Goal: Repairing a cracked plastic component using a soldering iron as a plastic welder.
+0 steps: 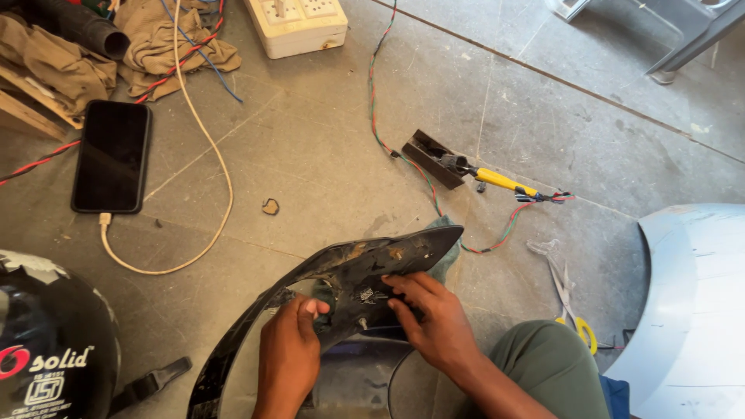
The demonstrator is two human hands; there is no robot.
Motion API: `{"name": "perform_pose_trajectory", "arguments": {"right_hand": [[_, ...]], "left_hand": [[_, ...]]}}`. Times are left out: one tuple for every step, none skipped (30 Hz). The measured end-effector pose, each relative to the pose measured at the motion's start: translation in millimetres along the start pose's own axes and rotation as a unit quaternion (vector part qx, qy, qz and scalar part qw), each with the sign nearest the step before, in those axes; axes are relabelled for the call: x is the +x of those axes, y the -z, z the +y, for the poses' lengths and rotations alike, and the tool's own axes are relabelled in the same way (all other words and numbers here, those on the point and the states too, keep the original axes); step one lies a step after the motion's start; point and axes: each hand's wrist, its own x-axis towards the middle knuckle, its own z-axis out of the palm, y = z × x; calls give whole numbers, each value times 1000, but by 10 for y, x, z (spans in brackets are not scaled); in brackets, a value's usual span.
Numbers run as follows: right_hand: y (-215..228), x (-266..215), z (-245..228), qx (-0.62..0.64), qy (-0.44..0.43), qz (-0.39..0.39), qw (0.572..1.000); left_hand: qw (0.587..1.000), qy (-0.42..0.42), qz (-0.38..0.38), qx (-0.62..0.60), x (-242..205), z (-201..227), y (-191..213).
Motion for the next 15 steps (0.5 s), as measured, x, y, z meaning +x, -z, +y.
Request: {"name": "perform_pose_trajectory", "arguments": {"right_hand": [[4, 7, -19, 2, 1, -1, 1000], [8, 14, -37, 1, -37, -15, 999], [21, 20, -53, -1, -75, -30, 997], [9, 16, -34, 0, -74, -31, 997], [0, 7, -15, -5, -31, -19, 999], [-8, -3, 6, -10, 12, -7, 1000], [-7, -3, 3, -10, 12, -7, 1000], [-6, -4, 1, -39, 53, 4, 998], [-5, -12, -1, -68, 93, 14, 993], [-3, -16, -2, -68, 93, 13, 993], [-5, -12, -5, -68, 99, 13, 993], [-6, -8, -10, -67, 105, 12, 992], [-12, -11, 7, -67, 105, 12, 992], [-18, -13, 26, -39, 44, -3, 998], [-22, -16, 46, -11, -18, -18, 1000]], "left_hand": [[1000, 1, 1, 1, -6, -49, -9], [1000, -15, 3, -3, -12, -98, -19], [999, -30, 4, -9, -18, -142, -38], [1000, -30, 5, -9, -49, -122, -47], [996, -80, 42, 7, -82, -100, -61], [988, -131, 78, 24, -116, -78, -76], [988, -131, 78, 23, -142, 9, -49], [986, -147, 63, 38, -170, 96, -22], [984, -162, 48, 53, -203, 180, 2], [984, -162, 48, 53, -224, 241, 4], [982, -164, 24, 94, -240, 303, 11], [977, -166, 1, 135, -256, 366, 20], [977, -166, 1, 135, -243, 339, -19], [964, -218, 32, 148, -229, 312, -59], [947, -270, 62, 161, -214, 286, -101]]}}
